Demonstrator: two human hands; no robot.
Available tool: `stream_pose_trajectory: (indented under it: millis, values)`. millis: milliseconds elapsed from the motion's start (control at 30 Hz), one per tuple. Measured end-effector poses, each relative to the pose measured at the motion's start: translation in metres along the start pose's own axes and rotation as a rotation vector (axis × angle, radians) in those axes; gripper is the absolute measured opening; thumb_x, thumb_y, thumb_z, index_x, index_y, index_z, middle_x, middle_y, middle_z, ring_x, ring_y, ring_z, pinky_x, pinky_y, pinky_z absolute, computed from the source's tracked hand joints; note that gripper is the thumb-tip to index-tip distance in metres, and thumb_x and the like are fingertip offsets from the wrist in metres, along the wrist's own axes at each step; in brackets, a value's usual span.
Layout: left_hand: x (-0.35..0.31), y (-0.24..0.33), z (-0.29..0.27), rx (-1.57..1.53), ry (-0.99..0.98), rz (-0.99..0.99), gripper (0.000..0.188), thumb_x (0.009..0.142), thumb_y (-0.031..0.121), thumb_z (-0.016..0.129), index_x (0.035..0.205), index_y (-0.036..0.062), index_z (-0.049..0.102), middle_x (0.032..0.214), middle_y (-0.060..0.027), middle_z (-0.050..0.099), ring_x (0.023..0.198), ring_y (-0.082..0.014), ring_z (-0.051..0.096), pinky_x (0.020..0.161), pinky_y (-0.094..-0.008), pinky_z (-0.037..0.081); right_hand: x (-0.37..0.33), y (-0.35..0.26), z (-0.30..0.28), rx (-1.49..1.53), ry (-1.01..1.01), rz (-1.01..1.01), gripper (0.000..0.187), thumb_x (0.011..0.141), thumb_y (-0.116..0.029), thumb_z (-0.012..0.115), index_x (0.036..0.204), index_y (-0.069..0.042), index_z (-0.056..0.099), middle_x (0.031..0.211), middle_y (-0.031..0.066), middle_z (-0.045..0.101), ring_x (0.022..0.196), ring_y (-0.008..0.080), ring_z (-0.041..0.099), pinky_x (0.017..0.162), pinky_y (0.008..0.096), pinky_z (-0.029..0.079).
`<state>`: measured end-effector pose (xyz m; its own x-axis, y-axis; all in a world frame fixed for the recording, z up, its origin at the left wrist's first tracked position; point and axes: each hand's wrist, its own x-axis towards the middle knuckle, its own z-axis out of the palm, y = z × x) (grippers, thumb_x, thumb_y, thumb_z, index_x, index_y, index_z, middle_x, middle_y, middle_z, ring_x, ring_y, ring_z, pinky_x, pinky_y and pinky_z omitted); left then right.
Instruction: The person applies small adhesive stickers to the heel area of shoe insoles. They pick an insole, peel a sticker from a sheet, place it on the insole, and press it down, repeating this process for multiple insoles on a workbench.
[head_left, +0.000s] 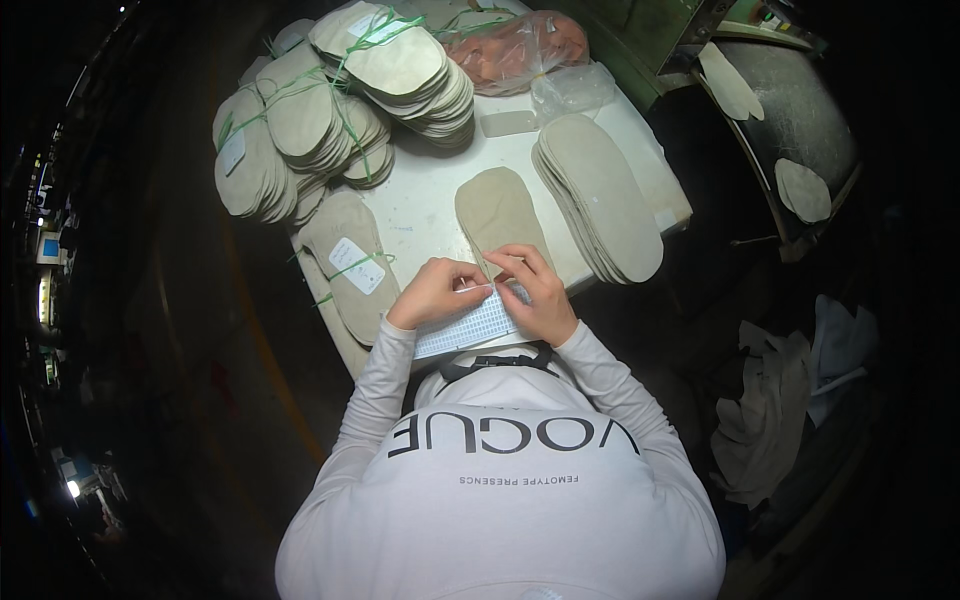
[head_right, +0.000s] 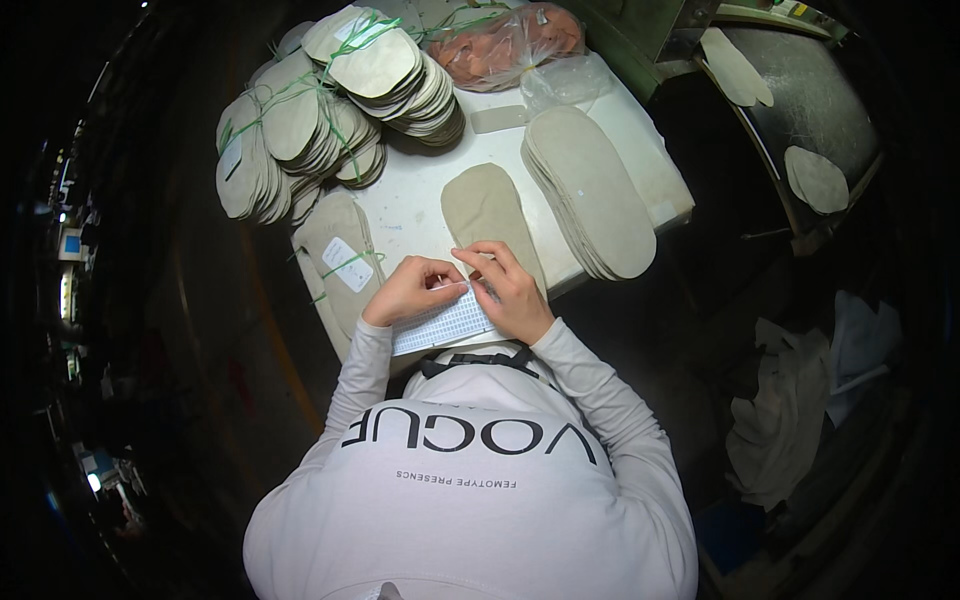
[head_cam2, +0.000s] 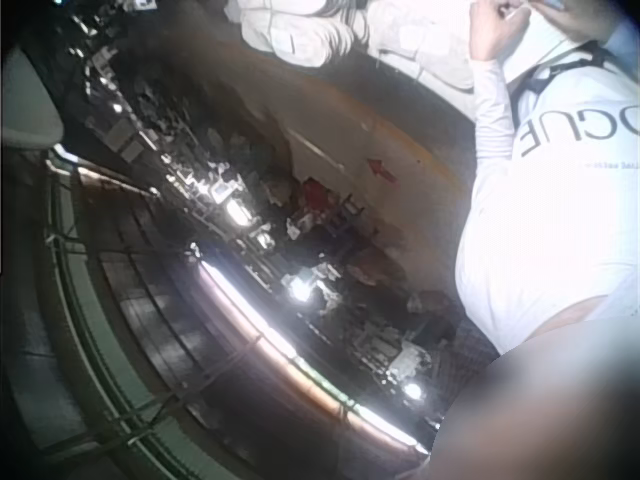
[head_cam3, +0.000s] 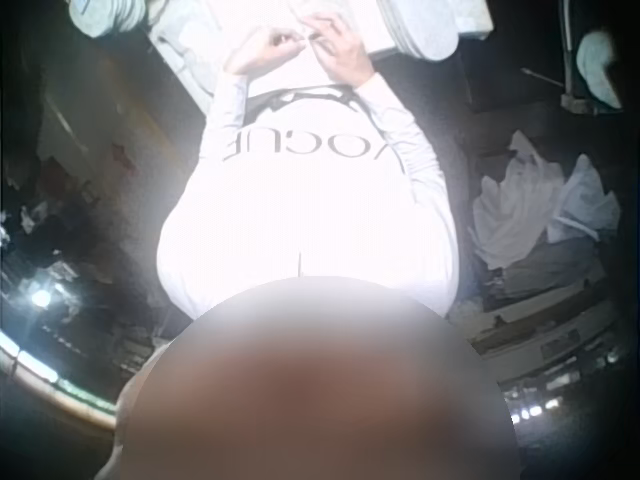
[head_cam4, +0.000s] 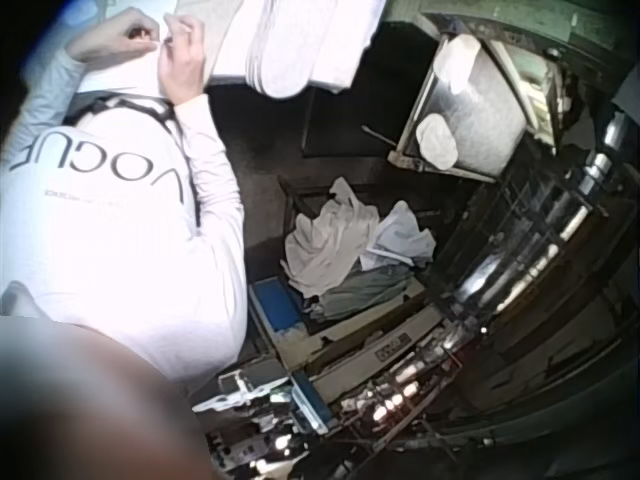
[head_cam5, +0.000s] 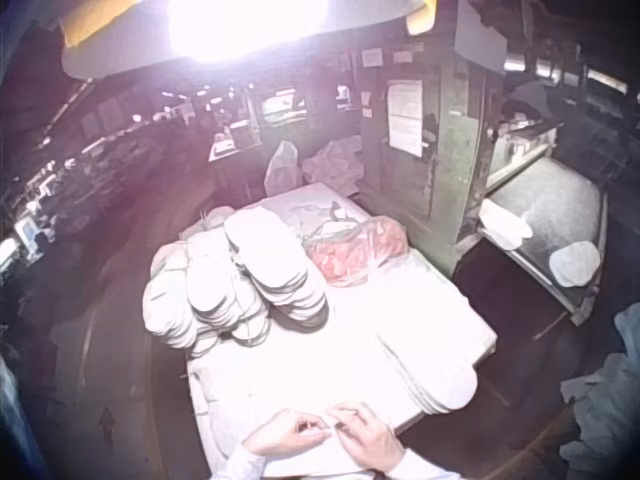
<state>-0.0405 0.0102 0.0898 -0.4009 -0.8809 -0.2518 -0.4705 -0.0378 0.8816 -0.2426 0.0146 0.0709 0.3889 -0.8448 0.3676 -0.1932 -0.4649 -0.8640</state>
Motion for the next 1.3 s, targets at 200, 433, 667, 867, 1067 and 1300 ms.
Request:
stream_pose_trajectory:
  millis: [200,433,667,867,1067,1300]
  values:
    - [-0.001,-0.003,0.002,-0.037,-0.014,-0.023,0.015,0.083,0.013,0.072,0.086,-0.0016,0.071,0.064,0.0011,0.059,0.058,-0.0039,0.046,0.052,-0.0239,0.037,0.000,0.001,0.000,0.041,0.085,0.089,0.056,0.075,0.012,0.063,0.127,-0.007,0.060,0.124,0.0135,0.052,0.093,0.0223,0.067,0.079,0.0309,0.058]
    - [0.000,-0.017,0.007,-0.040,0.031,0.063,0.022,0.076,0.017,0.072,0.092,0.0013,0.073,0.064,-0.0068,0.062,0.057,-0.0106,0.052,0.055,-0.0278,0.042,0.002,0.000,0.005,-0.012,-0.098,-0.144,0.062,0.074,0.014,0.062,0.131,-0.011,0.059,0.136,0.0151,0.045,0.104,0.0279,0.066,0.084,0.0349,0.058]
    - [-0.004,-0.019,0.005,0.045,0.018,-0.008,0.023,0.078,0.020,0.073,0.093,0.0023,0.074,0.065,-0.0072,0.063,0.057,-0.0106,0.055,0.056,-0.0275,0.043,0.002,-0.002,0.012,0.104,-0.005,0.042,0.061,0.076,0.014,0.062,0.133,-0.007,0.055,0.137,0.0141,0.045,0.102,0.0237,0.065,0.083,0.0321,0.058]
    - [-0.007,-0.048,-0.026,-0.048,0.473,-0.095,0.022,0.083,0.020,0.073,0.094,0.0015,0.073,0.065,-0.0037,0.064,0.057,-0.0097,0.056,0.057,-0.0251,0.046,0.014,0.023,0.000,0.797,0.109,0.490,0.051,0.085,0.006,0.063,0.133,0.000,0.050,0.128,0.0107,0.052,0.104,0.0151,0.061,0.081,0.0270,0.055]
    - [-0.002,-0.055,-0.028,0.696,1.046,0.260,0.018,0.085,0.008,0.069,0.102,0.0014,0.070,0.093,-0.0110,0.070,0.080,-0.0209,0.069,0.071,-0.0307,0.054,0.015,0.057,-0.012,-0.125,-0.041,0.365,0.010,0.082,-0.004,0.069,0.092,-0.007,0.070,0.105,0.0036,0.063,0.095,0.0155,0.061,0.073,0.0276,0.051]
    - [-0.007,-0.039,0.061,0.364,0.034,0.478,0.011,0.081,0.019,0.074,0.088,0.0113,0.070,0.075,-0.0051,0.062,0.063,-0.0243,0.061,0.060,-0.0331,0.049,0.013,0.079,0.011,-0.521,-0.011,-0.140,0.008,0.075,-0.010,0.074,0.080,-0.007,0.067,0.094,0.0038,0.060,0.094,0.0235,0.058,0.076,0.0349,0.052]
